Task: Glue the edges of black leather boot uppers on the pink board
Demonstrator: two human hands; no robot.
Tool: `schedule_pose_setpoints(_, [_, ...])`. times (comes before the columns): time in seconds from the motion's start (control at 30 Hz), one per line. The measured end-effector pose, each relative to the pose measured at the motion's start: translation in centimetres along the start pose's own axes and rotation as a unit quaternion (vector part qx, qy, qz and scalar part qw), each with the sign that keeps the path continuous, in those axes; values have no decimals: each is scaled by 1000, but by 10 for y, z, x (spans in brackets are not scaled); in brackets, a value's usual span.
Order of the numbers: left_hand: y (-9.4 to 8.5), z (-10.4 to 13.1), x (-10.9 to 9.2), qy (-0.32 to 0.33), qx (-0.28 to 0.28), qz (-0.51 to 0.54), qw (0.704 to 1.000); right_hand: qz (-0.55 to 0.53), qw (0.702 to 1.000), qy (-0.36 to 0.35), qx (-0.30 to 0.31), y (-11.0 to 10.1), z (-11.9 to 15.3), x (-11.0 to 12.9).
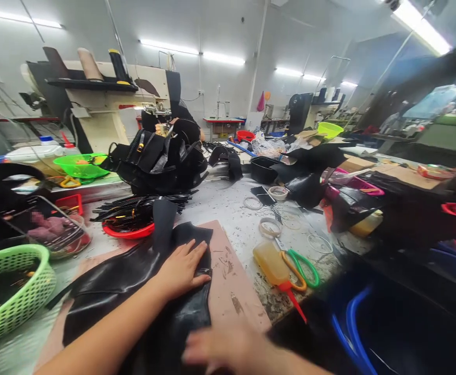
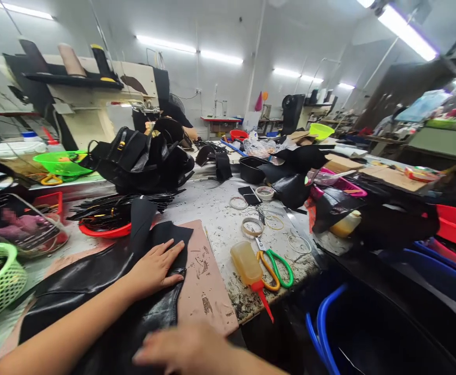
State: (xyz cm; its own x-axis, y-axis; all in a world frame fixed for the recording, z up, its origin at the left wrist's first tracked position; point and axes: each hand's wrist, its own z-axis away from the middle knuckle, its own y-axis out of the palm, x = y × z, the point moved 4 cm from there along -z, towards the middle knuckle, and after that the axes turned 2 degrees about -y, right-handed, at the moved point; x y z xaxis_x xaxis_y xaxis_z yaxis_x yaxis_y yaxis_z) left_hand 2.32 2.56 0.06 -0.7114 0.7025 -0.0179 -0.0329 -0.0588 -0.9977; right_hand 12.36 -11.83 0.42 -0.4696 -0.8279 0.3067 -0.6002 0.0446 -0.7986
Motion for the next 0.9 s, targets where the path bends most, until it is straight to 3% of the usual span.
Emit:
schedule_pose_setpoints(0.03, [1,0,1,-5,-10,3,1000,15,990,140,-14,-29,4,-24])
schedule_pose_setpoints(0.07, [1,-1,2,-9,-17,4,1000,55,961,268,-25,-57,11,-47])
schedule_pose_setpoints(0.13, [2,-1,2,-11,-27,3,1000,163,860,484,-9,-101,32,-87])
schedule_pose_setpoints(0.17, [3,-1,2,-10,-30,5,999,183,812,553,21,-112,42,-103])
schedule_pose_setpoints(0.2, [3,-2,2,-12,-34,7,999,172,787,589,57,-117,51,-116])
schedule_pose_setpoints(0.23, [4,-2,3,-16,-38,10,999,141,776,608,86,-117,59,-127])
schedule_pose_setpoints(0.3, [6,-4,5,-30,-42,13,999,46,789,603,104,-111,72,-144])
schedule_pose_setpoints(0.4, [10,-6,8,-49,-40,5,998,-50,813,580,13,-113,86,-159])
schedule_pose_setpoints(0.5, [11,-6,8,-48,-49,4,998,-61,804,590,-51,-124,86,-165])
schedule_pose_setpoints(0.6, [10,-7,7,-49,-52,3,997,-5,793,609,31,-120,65,-157])
schedule_pose_setpoints(0.73, [8,-7,6,-46,-51,-22,997,122,781,585,180,-95,26,-131])
schedule_pose_setpoints(0.83, [8,-7,6,-46,-53,-32,997,174,763,589,204,-86,19,-120])
schedule_pose_setpoints(0.9, [8,-6,6,-51,-56,-28,997,129,770,600,175,-86,29,-122])
